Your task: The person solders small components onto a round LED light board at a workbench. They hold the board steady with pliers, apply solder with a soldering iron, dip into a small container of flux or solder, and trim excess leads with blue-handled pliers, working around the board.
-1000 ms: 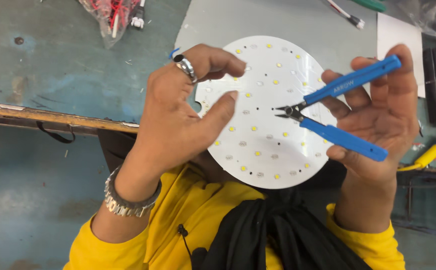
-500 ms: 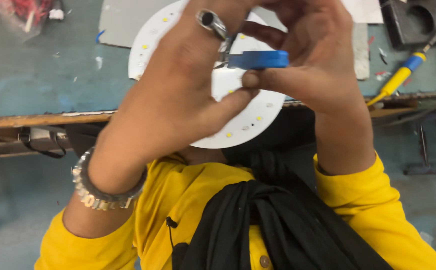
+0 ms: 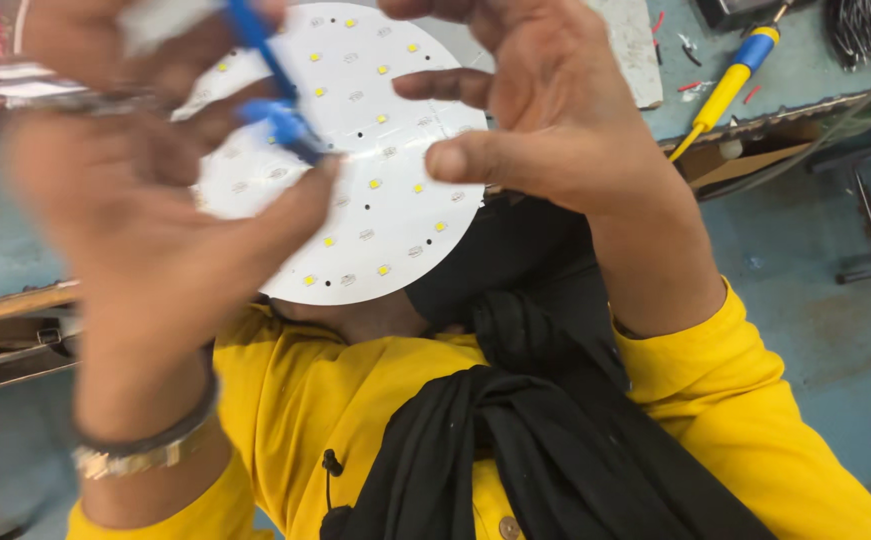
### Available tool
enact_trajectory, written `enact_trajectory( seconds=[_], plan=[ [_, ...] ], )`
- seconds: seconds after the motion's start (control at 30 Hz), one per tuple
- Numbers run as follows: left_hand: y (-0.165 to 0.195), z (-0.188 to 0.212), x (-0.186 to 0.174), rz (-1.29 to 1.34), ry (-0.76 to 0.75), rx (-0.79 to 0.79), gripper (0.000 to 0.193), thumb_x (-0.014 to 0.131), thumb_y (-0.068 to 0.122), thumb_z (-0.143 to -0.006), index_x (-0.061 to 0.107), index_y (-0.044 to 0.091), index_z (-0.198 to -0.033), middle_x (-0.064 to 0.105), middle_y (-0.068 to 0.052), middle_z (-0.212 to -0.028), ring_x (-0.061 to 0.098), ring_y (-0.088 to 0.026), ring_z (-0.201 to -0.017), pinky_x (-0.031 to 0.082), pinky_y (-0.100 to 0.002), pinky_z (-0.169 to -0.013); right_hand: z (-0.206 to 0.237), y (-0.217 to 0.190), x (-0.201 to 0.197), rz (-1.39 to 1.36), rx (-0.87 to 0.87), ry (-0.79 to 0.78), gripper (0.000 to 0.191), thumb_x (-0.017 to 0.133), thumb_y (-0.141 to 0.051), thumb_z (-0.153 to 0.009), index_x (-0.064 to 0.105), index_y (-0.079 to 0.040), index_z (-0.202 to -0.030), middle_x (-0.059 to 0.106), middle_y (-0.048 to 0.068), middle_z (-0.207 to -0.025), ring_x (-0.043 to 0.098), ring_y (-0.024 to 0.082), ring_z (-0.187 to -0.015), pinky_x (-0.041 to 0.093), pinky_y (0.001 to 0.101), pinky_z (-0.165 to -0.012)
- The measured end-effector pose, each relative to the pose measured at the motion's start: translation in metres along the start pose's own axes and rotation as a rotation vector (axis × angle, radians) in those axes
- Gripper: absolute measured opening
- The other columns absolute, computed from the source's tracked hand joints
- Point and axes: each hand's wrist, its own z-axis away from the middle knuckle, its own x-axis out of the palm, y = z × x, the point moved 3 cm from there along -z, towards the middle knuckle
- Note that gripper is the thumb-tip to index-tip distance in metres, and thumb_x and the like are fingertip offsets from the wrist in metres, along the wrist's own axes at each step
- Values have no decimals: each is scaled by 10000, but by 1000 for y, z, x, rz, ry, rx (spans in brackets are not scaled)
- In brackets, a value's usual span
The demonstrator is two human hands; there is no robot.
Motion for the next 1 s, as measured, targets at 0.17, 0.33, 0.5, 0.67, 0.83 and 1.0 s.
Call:
enact_trajectory(
  seconds=[0.17, 0.33, 0.5, 0.67, 0.83, 1.0],
  plan=[
    [-15, 51, -45, 145, 188, -252, 470, 610, -39, -1088, 467, -6, -1535, 506, -114, -1564, 485, -210, -1464, 392, -362, -1216, 15, 7, -18, -107, -3, 198, 438, 814, -94, -1082, 562, -78, -1440, 633, 52, -1347, 616, 208, -1278, 577, 393, -1075],
    [-30, 80, -83, 93, 253, -328, 429, 557, 82, -1108, 474, 29, -1526, 487, -107, -1493, 514, -228, -1398, 422, -389, -1270, 11, 18, -32, -131, -26, 271, 276, 765, -114, -1124, 626, -42, -1351, 695, 78, -1273, 666, 212, -1169, 601, 382, -1023],
    [-26, 115, -111, 270, 539, -252, 476, 625, -87, -1062, 497, 35, -1504, 465, -103, -1492, 561, -283, -1341, 520, -463, -1168, -16, 14, -19, -113, -31, 295, 151, 721, -121, -1132, 669, -2, -1210, 701, 100, -1199, 714, 216, -1073, 623, 358, -985],
    [-33, 135, -128, 451, 781, -201, 710, 714, -253, -960, 388, 39, -1518, 494, -152, -1393, 615, -374, -1232, 517, -536, -1065, -69, 19, 21, 85, 38, 142, 141, 690, -118, -1076, 698, 22, -1056, 700, 111, -1119, 733, 199, -1003, 640, 317, -958],
    [-51, 139, -140, 539, 815, -220, 904, 807, -237, -869, 320, 103, -1550, 515, -139, -1308, 621, -363, -1195, 556, -509, -1067, -119, 51, 72, 599, 52, -223, 125, 695, 12, -1013, 713, 10, -1137, 676, 117, -1217, 729, 239, -1107, 620, 312, -991],
    [-67, 148, -149, 623, 874, -245, 904, 834, -189, -821, 337, 100, -1518, 527, -135, -1272, 634, -358, -1178, 587, -510, -1050, -147, 84, 117, 964, 5, -418, 238, 703, 37, -913, 768, -115, -1083, 672, 79, -1198, 680, 296, -1050, 557, 376, -871]
  ],
)
